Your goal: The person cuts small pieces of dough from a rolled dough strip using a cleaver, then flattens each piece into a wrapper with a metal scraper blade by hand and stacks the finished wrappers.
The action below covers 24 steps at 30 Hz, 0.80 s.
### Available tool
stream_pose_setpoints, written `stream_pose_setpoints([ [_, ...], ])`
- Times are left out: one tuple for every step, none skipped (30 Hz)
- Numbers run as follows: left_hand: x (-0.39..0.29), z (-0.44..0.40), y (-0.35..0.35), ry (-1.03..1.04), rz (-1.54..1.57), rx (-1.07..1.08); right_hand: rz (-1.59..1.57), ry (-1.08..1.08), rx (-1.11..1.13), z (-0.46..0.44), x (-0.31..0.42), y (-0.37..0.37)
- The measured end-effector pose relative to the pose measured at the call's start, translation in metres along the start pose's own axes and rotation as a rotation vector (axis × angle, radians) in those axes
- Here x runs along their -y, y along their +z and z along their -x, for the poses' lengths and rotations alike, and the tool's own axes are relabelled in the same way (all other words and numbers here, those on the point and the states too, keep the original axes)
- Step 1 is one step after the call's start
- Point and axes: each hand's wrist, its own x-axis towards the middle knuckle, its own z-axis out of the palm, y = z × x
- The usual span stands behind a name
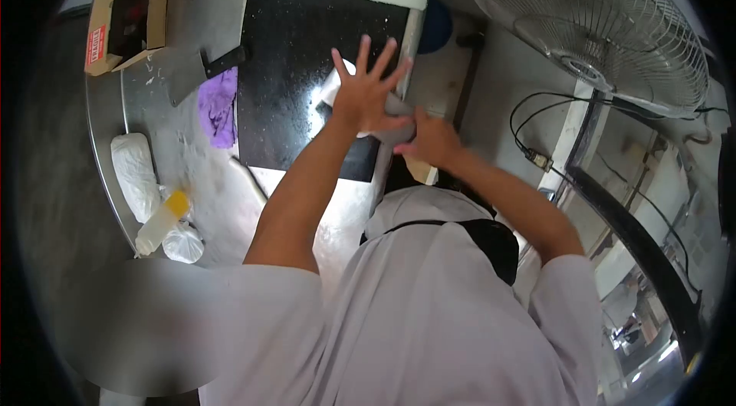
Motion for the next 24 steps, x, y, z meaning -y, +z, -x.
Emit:
stream_pose_setpoints([
  [0.005,-0.005,-0.001,-0.073,-0.017,-0.129,0.025,-0.104,-0.027,-0.014,-0.005,-0.011],
  [0.009,-0.012,-0.001,-0.144,-0.036,-0.267,0.058,-0.210,-0.062,-0.027,-0.010,-0.023],
  [0.018,-0.015,0.002,-0.178,-0.016,-0.390,0.123,-0.304,-0.108,-0.040,-0.008,-0.034],
  [0.025,-0.015,-0.003,-0.237,-0.017,-0.395,0.184,-0.401,-0.150,-0.052,0.001,-0.043],
  [0.031,-0.014,-0.004,-0.278,-0.048,-0.374,0.231,-0.370,-0.074,-0.061,0.017,-0.058],
  [0.033,-0.011,-0.006,-0.314,-0.080,-0.350,0.274,-0.337,0.003,-0.065,0.028,-0.066],
  [0.030,-0.004,-0.007,-0.329,-0.119,-0.248,0.148,-0.376,0.079,-0.066,0.017,-0.056],
  [0.024,0.006,0.000,-0.281,-0.057,-0.253,0.113,-0.371,0.114,-0.054,0.012,-0.048],
  [0.012,0.012,0.005,-0.269,-0.043,-0.233,0.125,-0.323,0.122,-0.041,0.004,-0.040],
  [0.001,0.014,0.008,-0.250,-0.026,-0.212,0.134,-0.268,0.127,-0.033,-0.004,-0.032],
  [-0.005,0.005,0.003,-0.216,-0.004,-0.187,0.139,-0.260,0.115,-0.034,-0.011,-0.031],
  [0.003,-0.016,0.003,-0.210,0.002,-0.208,0.154,-0.270,0.050,-0.037,-0.015,-0.036],
  [0.006,-0.025,0.003,-0.215,0.011,-0.295,0.158,-0.285,-0.003,-0.040,-0.017,-0.037],
  [0.004,-0.020,0.003,-0.214,0.018,-0.359,0.146,-0.280,0.003,-0.050,-0.022,-0.042],
  [0.012,-0.025,0.008,-0.227,-0.015,-0.457,0.149,-0.358,0.008,-0.064,-0.017,-0.060],
  [0.017,-0.028,0.003,-0.305,-0.056,-0.448,0.167,-0.444,0.002,-0.072,-0.014,-0.075],
  [0.023,-0.031,0.002,-0.354,-0.049,-0.447,0.181,-0.454,-0.008,-0.080,-0.006,-0.085],
  [0.029,-0.031,-0.002,-0.399,-0.044,-0.448,0.242,-0.465,0.045,-0.091,0.005,-0.092],
  [0.031,-0.027,-0.004,-0.398,-0.033,-0.411,0.291,-0.470,0.100,-0.094,0.012,-0.095],
  [0.029,-0.023,-0.001,-0.393,-0.040,-0.417,0.292,-0.473,0.089,-0.086,0.012,-0.092],
  [0.023,-0.007,0.007,-0.344,-0.031,-0.350,0.209,-0.455,0.099,-0.068,0.006,-0.072],
  [0.016,0.011,0.010,-0.297,-0.020,-0.274,0.119,-0.435,0.115,-0.052,0.001,-0.051],
  [-0.001,0.016,0.005,-0.313,-0.002,-0.180,0.112,-0.433,0.119,-0.042,-0.001,-0.037],
  [-0.004,0.012,0.008,-0.263,0.019,-0.229,0.152,-0.358,0.092,-0.035,-0.007,-0.029],
])
